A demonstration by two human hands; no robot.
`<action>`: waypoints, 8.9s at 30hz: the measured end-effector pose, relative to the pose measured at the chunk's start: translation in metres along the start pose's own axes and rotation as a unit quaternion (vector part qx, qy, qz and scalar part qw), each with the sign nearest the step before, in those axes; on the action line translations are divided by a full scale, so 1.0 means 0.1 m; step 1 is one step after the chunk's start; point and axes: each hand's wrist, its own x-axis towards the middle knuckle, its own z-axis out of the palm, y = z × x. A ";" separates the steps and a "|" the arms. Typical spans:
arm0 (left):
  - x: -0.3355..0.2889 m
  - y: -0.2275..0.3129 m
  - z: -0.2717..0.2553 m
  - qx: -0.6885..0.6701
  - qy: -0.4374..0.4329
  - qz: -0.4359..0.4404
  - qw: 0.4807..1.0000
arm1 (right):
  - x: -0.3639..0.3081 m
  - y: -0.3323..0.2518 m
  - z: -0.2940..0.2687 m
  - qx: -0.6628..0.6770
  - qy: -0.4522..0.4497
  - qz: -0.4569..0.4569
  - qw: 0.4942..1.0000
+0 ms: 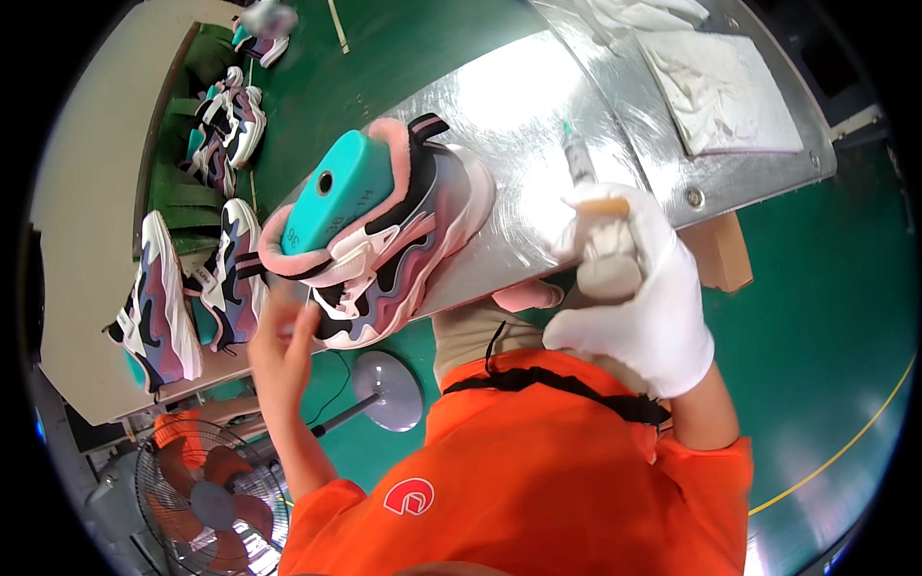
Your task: The person uses a syringe to apply glue to the seams of a multi-colored sneaker. They hold the shoe with one hand and carefully inject the adhesive along the edges of the upper and sole. After treating a shoe, they place it on a metal table and pick up another one to repeat the process.
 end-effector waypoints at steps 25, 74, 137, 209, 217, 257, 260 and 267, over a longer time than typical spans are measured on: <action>0.84 0.58 0.22 -0.385 -0.103 0.143 0.906 | 1.29 -0.07 0.24 -0.081 -0.247 0.025 0.965; 0.61 0.71 0.22 -0.573 0.084 0.072 0.812 | 0.51 0.02 -0.38 -0.088 0.261 -0.077 0.958; 0.20 0.81 0.12 -0.508 -0.038 0.037 0.860 | 0.22 -0.49 0.17 0.031 -0.089 -0.219 0.971; 3.53 2.23 1.37 -0.598 -0.040 0.090 0.796 | 0.67 0.10 -0.47 -0.180 0.315 -0.035 0.931; 1.36 0.72 0.48 -0.609 0.041 -0.044 0.791 | 0.71 0.14 -0.55 -0.209 0.266 -0.088 0.937; -0.27 0.10 0.37 0.072 0.280 0.410 0.865 | 0.90 -0.62 0.98 0.108 -0.302 0.221 0.921; -0.27 0.12 0.30 0.080 0.261 0.408 0.871 | 0.98 -0.47 1.06 0.138 -0.320 0.215 0.912; -0.33 0.09 0.32 0.086 0.262 0.388 0.880 | 1.06 -0.40 1.11 0.172 -0.355 0.242 0.887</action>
